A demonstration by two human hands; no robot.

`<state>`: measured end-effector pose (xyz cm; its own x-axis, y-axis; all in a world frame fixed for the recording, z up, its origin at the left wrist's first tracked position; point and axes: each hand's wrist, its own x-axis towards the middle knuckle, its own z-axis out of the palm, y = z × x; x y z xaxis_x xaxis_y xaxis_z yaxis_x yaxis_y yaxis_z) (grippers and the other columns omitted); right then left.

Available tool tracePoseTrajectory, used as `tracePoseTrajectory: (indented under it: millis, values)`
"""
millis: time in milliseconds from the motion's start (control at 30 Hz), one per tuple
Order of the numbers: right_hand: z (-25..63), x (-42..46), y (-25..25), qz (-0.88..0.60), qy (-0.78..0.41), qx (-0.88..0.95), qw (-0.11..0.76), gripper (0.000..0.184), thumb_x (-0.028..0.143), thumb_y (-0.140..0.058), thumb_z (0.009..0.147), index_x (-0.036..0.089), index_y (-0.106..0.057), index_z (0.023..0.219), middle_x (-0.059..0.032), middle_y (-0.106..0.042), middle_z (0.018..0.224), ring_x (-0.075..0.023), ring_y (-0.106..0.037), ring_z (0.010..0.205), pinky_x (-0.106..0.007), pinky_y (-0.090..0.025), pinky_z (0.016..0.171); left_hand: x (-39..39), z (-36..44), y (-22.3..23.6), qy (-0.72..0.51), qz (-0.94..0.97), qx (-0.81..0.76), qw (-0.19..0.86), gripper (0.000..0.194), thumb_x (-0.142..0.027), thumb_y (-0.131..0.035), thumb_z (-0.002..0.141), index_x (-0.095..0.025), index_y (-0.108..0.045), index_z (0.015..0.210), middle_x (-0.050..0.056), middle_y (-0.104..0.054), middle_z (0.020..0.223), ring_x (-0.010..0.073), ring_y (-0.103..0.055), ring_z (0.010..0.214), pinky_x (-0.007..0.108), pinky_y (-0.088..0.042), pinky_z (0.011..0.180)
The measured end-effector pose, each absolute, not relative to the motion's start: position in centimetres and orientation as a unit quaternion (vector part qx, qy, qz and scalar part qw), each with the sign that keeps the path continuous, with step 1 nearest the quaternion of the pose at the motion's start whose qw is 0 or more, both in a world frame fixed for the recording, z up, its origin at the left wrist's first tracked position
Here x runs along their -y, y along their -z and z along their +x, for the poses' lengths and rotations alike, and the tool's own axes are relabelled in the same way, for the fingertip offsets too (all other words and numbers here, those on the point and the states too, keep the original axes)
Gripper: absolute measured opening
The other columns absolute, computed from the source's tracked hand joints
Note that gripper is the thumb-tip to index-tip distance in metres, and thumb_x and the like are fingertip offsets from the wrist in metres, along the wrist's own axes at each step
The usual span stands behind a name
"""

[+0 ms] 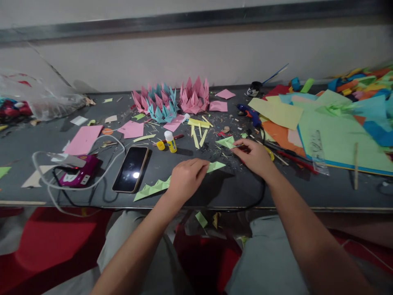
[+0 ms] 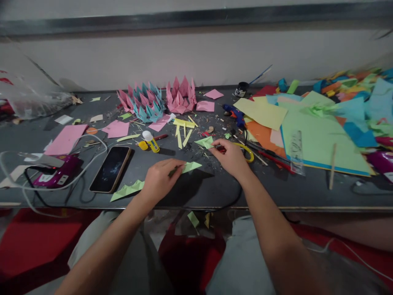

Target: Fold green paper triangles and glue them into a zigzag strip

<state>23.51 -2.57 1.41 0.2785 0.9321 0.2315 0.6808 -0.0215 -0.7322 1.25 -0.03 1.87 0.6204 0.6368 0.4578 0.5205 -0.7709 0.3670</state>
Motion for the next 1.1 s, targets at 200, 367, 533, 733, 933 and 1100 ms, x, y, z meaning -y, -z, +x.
tracePoseTrajectory:
  millis: [200,367,533,733,933,1100]
  values:
    - [23.9,3.0,-1.5,-0.690,-0.183,0.595,0.370,0.016,0.033,-0.057,0.073,0.019,-0.061,0.078,-0.0021,-0.063,0.067,-0.0141,-0.055,0.056,-0.025,-0.040,0.053,-0.7,-0.6,-2.9,-0.383,0.873,-0.300,0.042,0.013,-0.017,-0.050,0.086,-0.017,-0.061,0.093,0.004,-0.070,0.088,0.0151,-0.064,0.080,0.027,-0.048,0.072]
    - [23.7,4.3,-1.5,-0.668,-0.240,0.625,0.325,0.016,0.034,-0.056,0.074,0.020,-0.061,0.079,-0.0016,-0.064,0.068,-0.0130,-0.053,0.055,-0.025,-0.041,0.052,0.8,-0.8,-2.8,-0.335,0.933,-0.126,-0.036,0.020,-0.012,-0.045,0.088,-0.018,-0.058,0.101,0.003,-0.069,0.097,0.0141,-0.061,0.094,0.030,-0.043,0.086]
    - [23.5,5.5,-1.4,-0.658,-0.265,0.653,0.264,0.017,0.037,-0.052,0.077,0.021,-0.060,0.077,-0.0001,-0.061,0.066,-0.0124,-0.048,0.050,-0.025,-0.039,0.048,1.3,-0.2,-1.4,-0.218,0.970,-0.107,0.001,0.021,-0.014,-0.039,0.091,-0.017,-0.059,0.097,0.001,-0.068,0.097,0.0136,-0.060,0.091,0.033,-0.037,0.094]
    - [23.9,4.9,-0.9,-0.646,-0.100,0.701,0.286,0.024,0.042,-0.057,0.077,0.021,-0.060,0.089,-0.0079,-0.058,0.100,-0.0232,-0.056,0.093,-0.039,-0.044,0.082,1.4,-0.1,-0.4,-0.150,0.969,-0.187,0.061,0.015,-0.019,-0.048,0.087,-0.018,-0.057,0.099,0.001,-0.066,0.092,0.0152,-0.059,0.084,0.029,-0.044,0.076]
    - [18.9,1.8,-1.7,-0.575,0.056,0.787,0.217,0.029,0.018,-0.043,0.084,0.019,-0.059,0.109,-0.0130,-0.056,0.107,-0.0241,-0.055,0.097,-0.038,-0.045,0.082,2.1,-0.1,0.2,-0.119,0.968,-0.220,0.037,0.017,-0.019,-0.051,0.086,-0.019,-0.055,0.103,0.002,-0.063,0.095,0.0163,-0.058,0.086,0.029,-0.044,0.072]
    - [13.0,-3.2,-2.8,-0.472,0.109,0.872,0.069,0.056,0.003,-0.036,0.081,0.029,-0.043,0.130,-0.0124,-0.057,0.118,-0.0248,-0.060,0.091,-0.036,-0.047,0.071,2.3,-0.2,-0.2,-0.100,0.971,-0.215,0.027,0.018,-0.018,-0.052,0.086,-0.018,-0.056,0.103,0.003,-0.062,0.094,0.0174,-0.057,0.086,0.030,-0.043,0.067]
